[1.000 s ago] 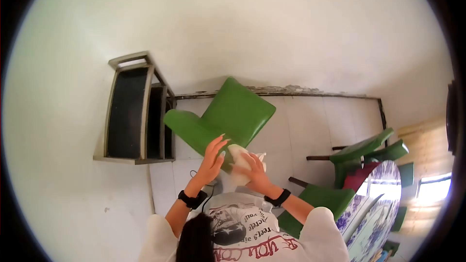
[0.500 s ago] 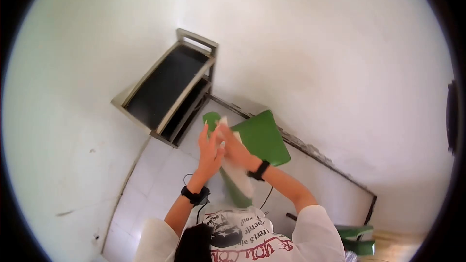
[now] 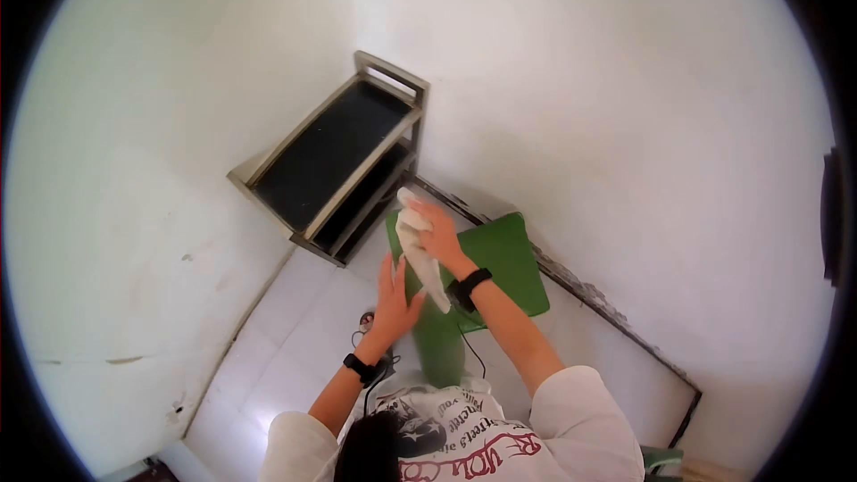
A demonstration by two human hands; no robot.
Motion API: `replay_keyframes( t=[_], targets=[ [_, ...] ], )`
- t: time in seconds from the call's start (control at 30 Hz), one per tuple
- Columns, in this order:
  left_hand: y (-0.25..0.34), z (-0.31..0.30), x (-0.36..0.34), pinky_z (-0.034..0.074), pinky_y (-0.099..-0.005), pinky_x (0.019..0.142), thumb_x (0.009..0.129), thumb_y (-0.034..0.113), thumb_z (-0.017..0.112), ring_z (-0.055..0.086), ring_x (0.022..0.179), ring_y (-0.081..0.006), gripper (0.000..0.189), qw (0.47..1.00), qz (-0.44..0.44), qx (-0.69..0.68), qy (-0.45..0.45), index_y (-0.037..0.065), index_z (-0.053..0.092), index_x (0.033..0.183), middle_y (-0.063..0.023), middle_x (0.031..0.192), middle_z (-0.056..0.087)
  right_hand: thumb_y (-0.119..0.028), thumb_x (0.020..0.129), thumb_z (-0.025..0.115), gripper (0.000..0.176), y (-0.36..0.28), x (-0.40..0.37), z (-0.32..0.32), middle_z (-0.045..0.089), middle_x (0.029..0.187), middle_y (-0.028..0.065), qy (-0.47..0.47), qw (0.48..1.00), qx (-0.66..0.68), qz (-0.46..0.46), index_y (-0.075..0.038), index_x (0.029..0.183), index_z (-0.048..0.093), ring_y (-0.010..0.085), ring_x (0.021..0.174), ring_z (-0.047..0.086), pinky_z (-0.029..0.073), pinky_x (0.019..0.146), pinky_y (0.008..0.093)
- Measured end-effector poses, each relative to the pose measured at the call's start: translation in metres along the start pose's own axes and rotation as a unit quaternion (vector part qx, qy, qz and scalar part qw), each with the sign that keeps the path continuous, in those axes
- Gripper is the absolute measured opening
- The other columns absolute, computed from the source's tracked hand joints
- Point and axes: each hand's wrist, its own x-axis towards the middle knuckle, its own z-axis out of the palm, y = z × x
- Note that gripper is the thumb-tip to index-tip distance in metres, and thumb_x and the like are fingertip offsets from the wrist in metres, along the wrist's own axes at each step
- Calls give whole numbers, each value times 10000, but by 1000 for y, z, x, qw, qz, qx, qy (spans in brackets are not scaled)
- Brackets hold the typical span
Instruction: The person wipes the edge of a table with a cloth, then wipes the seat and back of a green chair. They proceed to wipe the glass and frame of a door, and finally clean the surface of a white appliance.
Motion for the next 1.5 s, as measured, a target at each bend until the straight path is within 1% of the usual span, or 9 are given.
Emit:
replay_keyframes(
  t=[0.23, 0.3, 0.47, 0.53, 0.67, 0.87, 1.07, 1.2, 1.5],
  targets=[
    [17, 2, -2, 120, -592, 1042, 770, 248, 606, 198, 1333, -368, 694, 980, 90, 67, -164, 89, 305, 1375, -199, 1446, 191, 21, 664, 530, 567, -18, -197, -44, 611, 1098, 154, -136, 976, -16, 169, -108, 1216, 550, 265, 931, 615, 462, 847, 325],
    [18, 6, -6, 79, -622, 1028, 763, 238, 600, 294, 1302, -286, 448, 978, 127, 75, -148, 124, 527, 1189, -92, 1354, 386, 12, 710, 519, 520, -13, -266, -64, 625, 1080, 144, -223, 900, 35, 374, -103, 1216, 548, 260, 928, 623, 463, 856, 322],
    [13, 15, -6, 59, -606, 1038, 760, 207, 599, 393, 1231, -254, 162, 980, 147, 68, -112, 120, 647, 888, 1, 1106, 572, 28, 770, 476, 465, -5, -357, -79, 626, 1081, 132, -192, 927, -1, 323, -111, 1207, 553, 245, 1015, 599, 453, 889, 330],
    [11, 16, -7, 51, -610, 1036, 761, 201, 598, 399, 1226, -256, 149, 980, 146, 68, -114, 123, 649, 877, 1, 1072, 584, 54, 776, 458, 455, 1, -331, -70, 611, 1118, 136, -126, 918, -80, 367, -83, 1200, 548, 225, 1067, 571, 431, 922, 324],
    [19, 14, -6, 43, -602, 1040, 796, 162, 557, 409, 1215, -268, 122, 985, 94, 57, -133, 111, 649, 858, -10, 1023, 595, 40, 784, 545, 543, -7, -199, -61, 499, 1288, 120, 97, 977, 29, 187, -56, 1304, 420, 205, 1157, 496, 391, 969, 310],
    [20, 16, 5, 199, -471, 1011, 854, 92, 473, 454, 1121, -294, 148, 985, -77, -141, -64, 63, 618, 863, -121, 994, 572, -167, 724, 722, 655, -18, -44, 18, 452, 1285, 116, 128, 990, -16, -61, -86, 1299, 420, 243, 1179, 438, 350, 990, 338],
    [39, 33, -21, 173, -496, 1048, 797, 82, 489, 276, 1281, -368, 267, 978, 63, 178, -93, 87, 605, 1037, -106, 1262, 455, -255, 770, 690, 601, 28, -28, 20, 478, 1267, 131, 120, 961, 240, 60, -126, 1302, 442, 292, 1147, 468, 364, 977, 347],
    [42, 35, -23, 175, -501, 1049, 802, 86, 483, 232, 1294, -387, 287, 973, 69, 188, -113, 99, 613, 1058, -109, 1288, 434, -399, 825, 592, 551, 99, -59, 47, 506, 1247, 132, 193, 952, 148, 184, -140, 1293, 459, 306, 1134, 485, 382, 961, 341],
    [44, 39, -20, 196, -506, 1038, 828, 86, 460, 205, 1293, -402, 274, 961, 83, 226, -137, 91, 624, 1047, -112, 1297, 406, -433, 833, 530, 516, 182, -302, 15, 488, 1275, 166, -91, 913, 33, 396, -150, 1261, 478, 339, 1168, 462, 355, 979, 390]
  ],
)
